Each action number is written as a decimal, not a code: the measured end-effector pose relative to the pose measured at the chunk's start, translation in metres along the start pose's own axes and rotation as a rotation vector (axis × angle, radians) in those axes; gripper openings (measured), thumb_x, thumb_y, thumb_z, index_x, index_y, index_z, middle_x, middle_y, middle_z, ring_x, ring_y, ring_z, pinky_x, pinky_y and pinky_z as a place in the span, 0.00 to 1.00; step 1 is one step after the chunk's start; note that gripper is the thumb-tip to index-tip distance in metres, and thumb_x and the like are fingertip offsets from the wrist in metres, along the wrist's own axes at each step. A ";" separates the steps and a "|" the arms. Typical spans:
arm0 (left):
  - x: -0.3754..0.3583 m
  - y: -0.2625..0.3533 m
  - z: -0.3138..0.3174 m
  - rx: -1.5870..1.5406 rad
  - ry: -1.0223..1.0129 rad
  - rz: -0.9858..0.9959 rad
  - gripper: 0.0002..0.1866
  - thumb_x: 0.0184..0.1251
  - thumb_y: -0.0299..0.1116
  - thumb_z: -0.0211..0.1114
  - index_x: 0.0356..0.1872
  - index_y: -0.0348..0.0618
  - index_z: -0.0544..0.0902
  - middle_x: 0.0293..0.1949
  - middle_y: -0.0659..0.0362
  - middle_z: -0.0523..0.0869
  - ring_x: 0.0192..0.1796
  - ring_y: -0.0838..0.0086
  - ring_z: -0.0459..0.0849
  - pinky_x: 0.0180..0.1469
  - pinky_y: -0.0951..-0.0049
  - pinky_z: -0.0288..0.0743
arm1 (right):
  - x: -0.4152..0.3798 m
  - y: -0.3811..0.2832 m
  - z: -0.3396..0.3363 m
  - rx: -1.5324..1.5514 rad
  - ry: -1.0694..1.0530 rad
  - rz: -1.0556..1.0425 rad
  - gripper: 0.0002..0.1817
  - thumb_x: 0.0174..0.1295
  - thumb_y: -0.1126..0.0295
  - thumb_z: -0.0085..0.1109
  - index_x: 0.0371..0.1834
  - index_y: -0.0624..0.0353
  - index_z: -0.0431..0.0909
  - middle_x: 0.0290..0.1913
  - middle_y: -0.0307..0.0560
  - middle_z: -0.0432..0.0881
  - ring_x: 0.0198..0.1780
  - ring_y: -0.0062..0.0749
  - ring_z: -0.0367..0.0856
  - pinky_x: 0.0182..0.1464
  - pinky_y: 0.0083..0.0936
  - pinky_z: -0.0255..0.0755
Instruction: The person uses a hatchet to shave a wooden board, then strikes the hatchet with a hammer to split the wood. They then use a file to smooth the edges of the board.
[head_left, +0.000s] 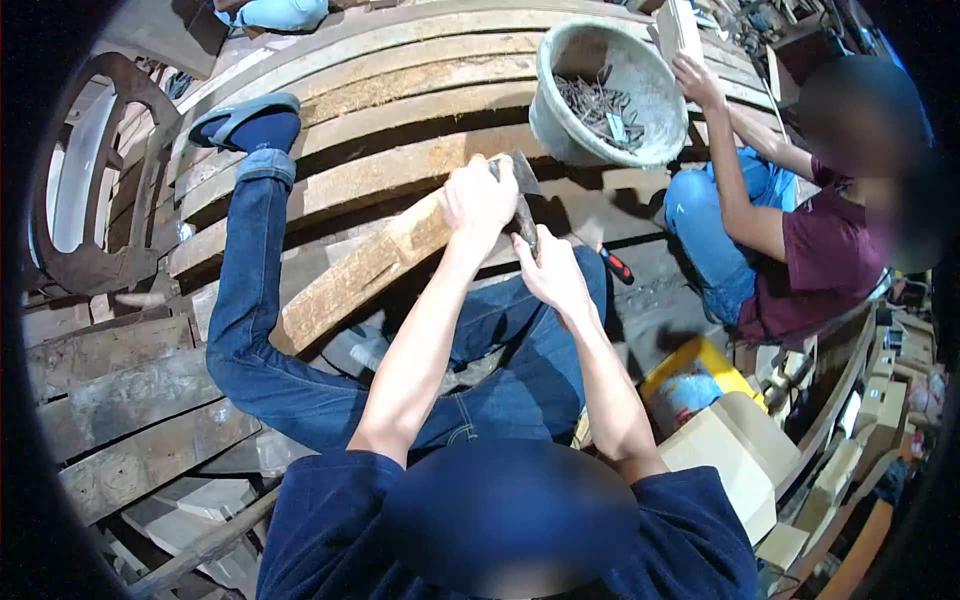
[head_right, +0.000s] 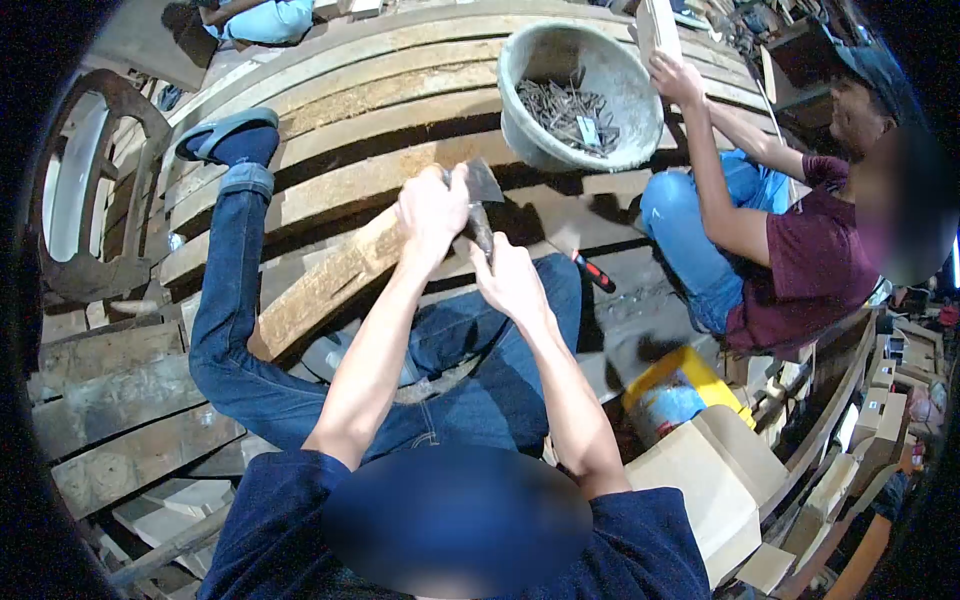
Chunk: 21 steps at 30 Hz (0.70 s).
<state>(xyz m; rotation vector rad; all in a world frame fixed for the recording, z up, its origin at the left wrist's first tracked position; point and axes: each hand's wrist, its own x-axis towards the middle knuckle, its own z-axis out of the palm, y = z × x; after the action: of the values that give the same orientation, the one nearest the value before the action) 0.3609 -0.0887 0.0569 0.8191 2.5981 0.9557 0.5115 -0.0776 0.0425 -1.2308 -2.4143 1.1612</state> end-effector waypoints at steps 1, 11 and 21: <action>-0.006 -0.003 -0.008 -0.011 0.007 -0.014 0.28 0.68 0.55 0.59 0.33 0.34 0.87 0.32 0.36 0.87 0.40 0.42 0.88 0.46 0.49 0.79 | -0.007 -0.005 0.002 0.021 -0.009 -0.017 0.20 0.71 0.59 0.55 0.37 0.70 0.73 0.25 0.72 0.80 0.31 0.65 0.84 0.33 0.49 0.76; -0.027 -0.063 -0.044 0.005 0.113 -0.080 0.27 0.68 0.53 0.60 0.29 0.32 0.85 0.29 0.34 0.84 0.37 0.39 0.85 0.41 0.48 0.76 | -0.031 -0.035 0.028 0.070 -0.166 -0.121 0.18 0.70 0.62 0.56 0.39 0.70 0.69 0.25 0.72 0.80 0.33 0.68 0.83 0.33 0.52 0.76; -0.042 -0.072 -0.011 0.032 0.144 -0.081 0.28 0.70 0.53 0.59 0.26 0.33 0.82 0.27 0.38 0.84 0.36 0.42 0.86 0.40 0.47 0.75 | -0.069 -0.011 0.042 -0.267 -0.027 -0.053 0.18 0.77 0.55 0.48 0.50 0.62 0.67 0.32 0.67 0.81 0.31 0.65 0.84 0.31 0.54 0.79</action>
<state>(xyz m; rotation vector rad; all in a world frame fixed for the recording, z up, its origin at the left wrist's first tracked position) 0.3596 -0.1644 0.0197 0.6691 2.7523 0.9864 0.5287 -0.1568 0.0332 -1.2189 -2.6724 0.8666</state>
